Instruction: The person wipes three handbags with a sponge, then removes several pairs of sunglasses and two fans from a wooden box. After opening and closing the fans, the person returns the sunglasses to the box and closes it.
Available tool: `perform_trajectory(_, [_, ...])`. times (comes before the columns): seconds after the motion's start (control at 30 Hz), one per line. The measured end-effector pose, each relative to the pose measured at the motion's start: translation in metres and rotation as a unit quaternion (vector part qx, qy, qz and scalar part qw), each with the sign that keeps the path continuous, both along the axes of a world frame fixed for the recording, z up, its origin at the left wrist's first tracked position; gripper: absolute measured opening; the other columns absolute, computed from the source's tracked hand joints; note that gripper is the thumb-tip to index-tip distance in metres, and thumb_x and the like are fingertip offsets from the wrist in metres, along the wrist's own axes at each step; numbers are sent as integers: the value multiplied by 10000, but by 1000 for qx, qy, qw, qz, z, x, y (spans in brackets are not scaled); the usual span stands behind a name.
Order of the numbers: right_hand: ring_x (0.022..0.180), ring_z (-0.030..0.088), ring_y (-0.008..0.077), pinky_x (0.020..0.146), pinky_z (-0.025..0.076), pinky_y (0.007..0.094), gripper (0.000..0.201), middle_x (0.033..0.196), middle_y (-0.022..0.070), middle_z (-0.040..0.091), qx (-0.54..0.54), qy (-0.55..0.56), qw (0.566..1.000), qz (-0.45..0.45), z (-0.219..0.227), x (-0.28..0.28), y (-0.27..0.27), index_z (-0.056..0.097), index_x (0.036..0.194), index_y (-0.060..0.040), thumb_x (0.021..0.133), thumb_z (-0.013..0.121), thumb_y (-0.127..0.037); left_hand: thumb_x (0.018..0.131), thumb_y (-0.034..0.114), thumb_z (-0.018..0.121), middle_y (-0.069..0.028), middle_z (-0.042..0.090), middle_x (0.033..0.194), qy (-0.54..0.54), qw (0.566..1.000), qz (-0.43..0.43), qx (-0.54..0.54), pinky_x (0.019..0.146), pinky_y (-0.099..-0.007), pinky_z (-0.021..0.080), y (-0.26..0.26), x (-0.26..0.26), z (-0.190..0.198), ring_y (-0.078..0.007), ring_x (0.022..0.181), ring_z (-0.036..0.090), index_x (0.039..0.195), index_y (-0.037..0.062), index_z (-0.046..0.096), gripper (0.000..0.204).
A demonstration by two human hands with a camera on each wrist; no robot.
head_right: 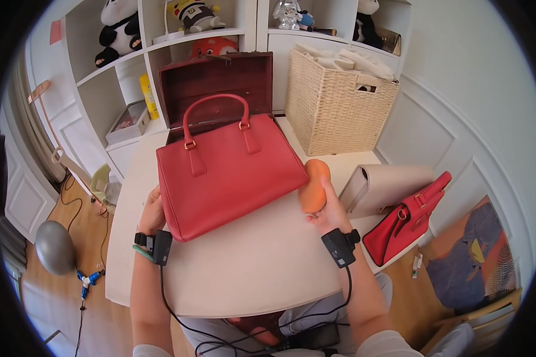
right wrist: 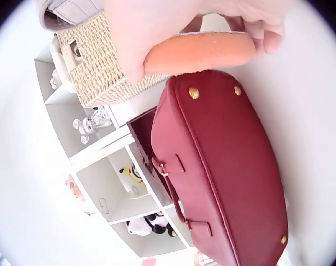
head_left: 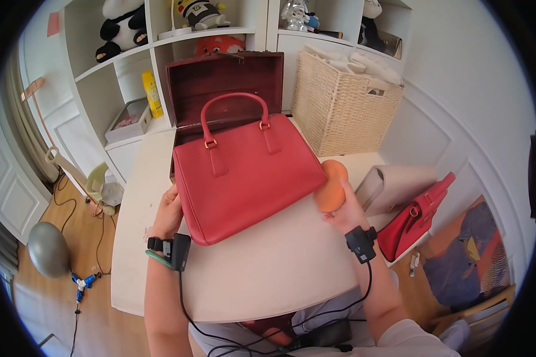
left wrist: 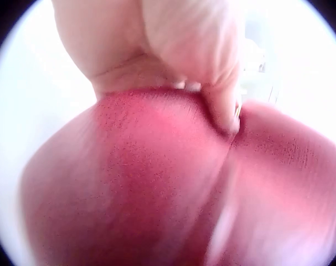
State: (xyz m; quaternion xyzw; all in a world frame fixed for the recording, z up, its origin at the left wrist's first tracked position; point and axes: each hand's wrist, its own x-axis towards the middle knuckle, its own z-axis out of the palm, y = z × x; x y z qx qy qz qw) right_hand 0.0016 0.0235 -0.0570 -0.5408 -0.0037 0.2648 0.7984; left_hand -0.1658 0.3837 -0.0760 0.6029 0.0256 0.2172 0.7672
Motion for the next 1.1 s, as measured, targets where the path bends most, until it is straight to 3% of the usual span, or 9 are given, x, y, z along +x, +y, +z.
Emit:
perform_trajectory(0.33, [657, 469, 67, 570, 327, 236, 530, 796, -42, 567, -163, -112, 977, 85, 16, 17, 3, 569, 1076, -176, 835, 503, -644, 923, 117, 546, -39, 653, 1049, -6, 999, -49, 3, 799, -224, 486, 11, -11, 6, -90, 912, 608, 1171, 12, 591, 273])
perform_trajectory(0.4, [653, 460, 59, 568, 319, 233, 497, 794, -51, 562, -179, -132, 969, 108, 17, 22, 7, 577, 1066, -182, 848, 502, -622, 922, 112, 545, -54, 644, 1091, -8, 1000, -13, -7, 832, -237, 488, 7, -10, 9, -104, 950, 608, 1196, 14, 576, 292])
perform_trajectory(0.6, [742, 456, 48, 634, 321, 225, 472, 908, -57, 562, -79, -175, 981, 31, 69, -2, 28, 575, 1113, -161, 871, 515, -562, 928, 115, 543, -63, 626, 1140, -7, 1000, 8, 16, 849, -242, 488, 7, -4, 5, -106, 981, 600, 1237, 22, 547, 323])
perform_trajectory(0.67, [934, 500, 70, 746, 338, 269, 518, 1126, -50, 574, -7, -216, 976, 5, 74, -4, 30, 510, 1241, -160, 877, 521, -529, 930, 119, 544, -60, 627, 1137, -9, 1000, 25, 15, 846, -240, 488, 3, -2, 6, -104, 979, 599, 1238, 24, 545, 323])
perform_trajectory(0.7, [934, 500, 70, 746, 338, 269, 518, 1126, -50, 574, -6, -218, 976, 4, 74, -8, 30, 510, 1241, -160, 877, 521, -529, 932, 124, 545, -56, 627, 1133, -11, 999, 41, 14, 843, -238, 489, 1, -1, 6, -102, 976, 598, 1239, 27, 543, 323])
perform_trajectory(0.83, [1056, 477, 126, 927, 370, 279, 503, 1150, 66, 537, 58, -358, 920, -147, 49, -55, 30, 451, 1275, 25, 926, 531, -328, 936, 131, 545, -50, 628, 1121, -15, 998, 59, 24, 835, -236, 490, -6, 1, 8, -99, 969, 595, 1227, 30, 550, 308])
perform_trajectory(0.87, [1018, 480, 121, 894, 379, 262, 539, 1120, 63, 532, 54, -374, 909, -173, 36, -69, 29, 417, 1295, 27, 909, 557, -322, 938, 132, 544, -49, 633, 1103, -19, 997, 72, 33, 815, -230, 494, -9, 3, 8, -94, 944, 598, 1223, 32, 553, 302])
perform_trajectory(1.03, [974, 490, 100, 851, 404, 241, 595, 1105, 52, 517, 21, -331, 939, -90, -15, -101, -6, 373, 1337, 10, 876, 617, -276, 953, 129, 518, -22, 651, 967, -39, 986, 144, 73, 698, -194, 487, -46, 12, 20, -56, 798, 588, 1124, 13, 582, 216])
perform_trajectory(1.1, [1059, 489, 125, 920, 390, 269, 616, 1154, 67, 517, -15, -276, 960, 38, -19, -105, -14, 374, 1348, 2, 854, 660, -230, 957, 123, 505, -19, 644, 949, -35, 980, 158, 113, 701, -195, 478, -63, 18, 17, -53, 798, 576, 1099, 6, 580, 198])
